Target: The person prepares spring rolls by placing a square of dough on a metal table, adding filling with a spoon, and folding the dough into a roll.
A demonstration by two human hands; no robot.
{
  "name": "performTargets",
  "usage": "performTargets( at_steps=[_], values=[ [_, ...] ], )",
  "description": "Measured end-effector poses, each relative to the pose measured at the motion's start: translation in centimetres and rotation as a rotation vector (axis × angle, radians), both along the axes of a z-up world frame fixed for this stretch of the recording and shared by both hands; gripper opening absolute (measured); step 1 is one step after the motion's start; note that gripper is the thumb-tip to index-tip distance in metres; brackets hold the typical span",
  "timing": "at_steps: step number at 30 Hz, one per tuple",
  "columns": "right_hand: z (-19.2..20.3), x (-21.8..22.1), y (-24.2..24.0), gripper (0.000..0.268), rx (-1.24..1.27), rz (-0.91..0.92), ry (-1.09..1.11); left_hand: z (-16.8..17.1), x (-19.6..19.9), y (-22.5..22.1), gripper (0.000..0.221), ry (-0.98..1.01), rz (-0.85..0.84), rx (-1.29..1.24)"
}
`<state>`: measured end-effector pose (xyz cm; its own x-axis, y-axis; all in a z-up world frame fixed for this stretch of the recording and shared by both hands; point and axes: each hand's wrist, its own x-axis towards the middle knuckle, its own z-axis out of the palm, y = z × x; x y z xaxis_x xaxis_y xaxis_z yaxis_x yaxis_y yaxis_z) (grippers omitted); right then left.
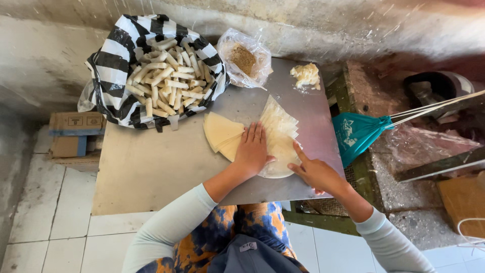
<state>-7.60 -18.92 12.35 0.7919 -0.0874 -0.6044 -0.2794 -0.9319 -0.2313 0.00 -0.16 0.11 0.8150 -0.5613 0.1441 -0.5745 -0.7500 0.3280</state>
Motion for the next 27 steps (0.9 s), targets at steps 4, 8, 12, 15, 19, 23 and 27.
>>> performTargets(
  at_steps=[4, 8, 12, 15, 19, 23, 27],
  values=[
    [-3.6, -0.6, -0.4, 0.113, -0.337, 0.369, -0.306, -0.2, -0.1, 0.1, 0.108, -0.025, 0.005, 0.028],
    [-4.2, -0.7, -0.6, 0.127, -0.485, 0.423, -0.171, -0.4, 0.0, 0.1, 0.109, -0.039, 0.001, 0.017],
    [-2.9, -0.3, -0.5, 0.13, -0.5, 0.524, -0.108, -0.4, 0.1, 0.0, 0.109, -0.02, -0.005, 0.024],
    [-1.1, 0.5, -1.4, 0.113, -0.426, 0.599, -0.23, 0.0, 0.2, -0.1, 0.108, 0.037, -0.005, 0.052],
    [0.1, 1.4, -4.2, 0.063, 0.12, 0.522, -0.757, 0.3, -0.1, 0.2, 0.107, 0.04, -0.019, 0.057],
    [-2.8, 3.3, -4.7, 0.076, 0.511, -0.181, -0.156, 0.4, 0.0, 0.2, 0.106, 0.041, -0.017, 0.007],
    [-4.8, 4.7, -5.4, 0.079, 0.556, -0.245, -0.001, 0.3, -0.1, 0.2, 0.107, 0.044, -0.015, -0.014]
  ],
)
